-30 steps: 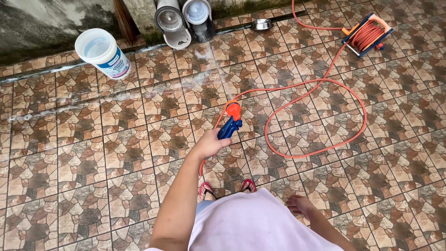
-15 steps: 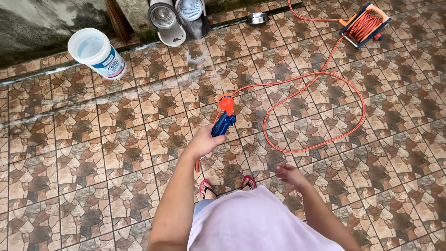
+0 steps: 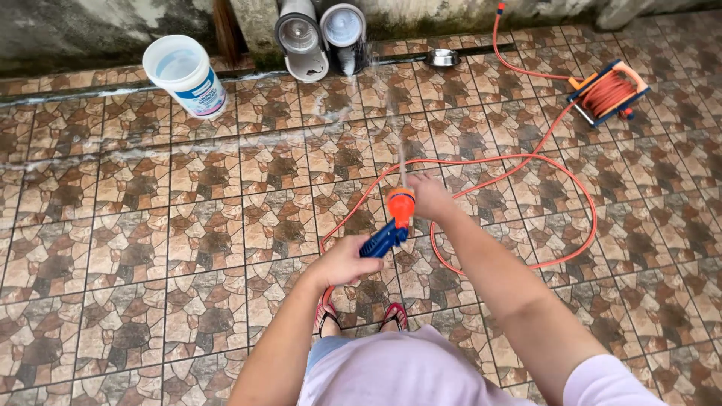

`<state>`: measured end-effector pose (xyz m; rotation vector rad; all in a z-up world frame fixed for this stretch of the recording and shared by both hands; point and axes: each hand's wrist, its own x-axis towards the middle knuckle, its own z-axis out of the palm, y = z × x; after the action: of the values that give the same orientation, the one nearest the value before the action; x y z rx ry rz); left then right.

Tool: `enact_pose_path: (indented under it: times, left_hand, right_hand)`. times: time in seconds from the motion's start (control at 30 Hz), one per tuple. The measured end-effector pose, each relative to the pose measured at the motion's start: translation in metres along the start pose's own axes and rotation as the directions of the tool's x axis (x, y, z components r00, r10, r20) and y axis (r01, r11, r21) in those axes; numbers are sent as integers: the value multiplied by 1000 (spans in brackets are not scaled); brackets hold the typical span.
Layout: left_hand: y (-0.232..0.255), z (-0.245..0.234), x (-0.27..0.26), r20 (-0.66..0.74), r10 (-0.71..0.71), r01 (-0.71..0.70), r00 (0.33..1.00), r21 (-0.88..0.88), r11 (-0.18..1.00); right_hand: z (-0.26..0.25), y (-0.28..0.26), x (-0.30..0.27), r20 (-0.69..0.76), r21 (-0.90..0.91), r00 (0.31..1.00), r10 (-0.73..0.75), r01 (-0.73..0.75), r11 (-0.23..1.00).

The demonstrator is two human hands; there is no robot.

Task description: Washing and rinsing plastic buckets and a mop bucket with a garden hose in a garage area.

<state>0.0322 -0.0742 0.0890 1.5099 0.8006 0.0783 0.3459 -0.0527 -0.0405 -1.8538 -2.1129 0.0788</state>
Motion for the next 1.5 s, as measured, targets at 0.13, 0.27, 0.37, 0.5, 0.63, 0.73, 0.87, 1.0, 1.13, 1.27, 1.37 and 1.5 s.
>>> enact_pose_path:
  times: [0.13, 0.27, 0.37, 0.5, 0.63, 0.73, 0.87, 1.0, 1.13, 1.27, 1.37, 1.5]
  left_hand:
    - [-3, 3, -38, 61, 56, -56, 997, -12, 998]
    - [9, 1, -78, 118, 15, -6, 993, -76, 997]
    - [8, -4, -103, 113, 55, -50, 992, -43, 998]
    - [4, -12, -130, 214, 147, -147, 966, -17, 989]
    - [2, -30, -151, 231, 191, -182, 954, -62, 981]
    - [-3, -39, -156, 217, 181, -170, 959, -68, 983]
    - [-22, -50, -134, 118, 21, -15, 993, -53, 999]
    - [-58, -46, -90, 54, -85, 91, 995, -110, 990]
    - [-113, -54, -12, -80, -12, 4, 997, -109, 994]
    - [-127, -53, 47, -256, 42, -61, 966, -66, 996]
    - [-112, -48, 64, -267, 97, -117, 959, -58, 991]
    - [-87, -36, 80, -292, 160, -142, 943, 80, 987]
  right_hand:
    - [0, 27, 62, 264, -265, 963, -58, 131, 955]
    - [7, 40, 101, 478, -478, 878, 38, 223, 850]
    - [6, 31, 124, 592, -599, 797, 116, 339, 726]
    - [50, 70, 155, 587, -696, 802, 110, 431, 575]
    - [66, 83, 173, 621, -672, 766, 168, 409, 618]
    - [117, 135, 182, 757, -470, 644, 110, 420, 776]
    - [105, 93, 179, 680, 385, 693, 240, -615, 688]
    - [116, 52, 155, 617, 779, 674, 406, -595, -196]
    - [74, -65, 102, 517, 849, 757, 400, -395, -351]
    - [16, -165, 32, 471, 865, 871, 141, -425, -266]
    - [29, -176, 8, 468, 880, 869, 162, -441, -179]
    - [46, -165, 6, 542, 826, 697, 470, -546, -143]
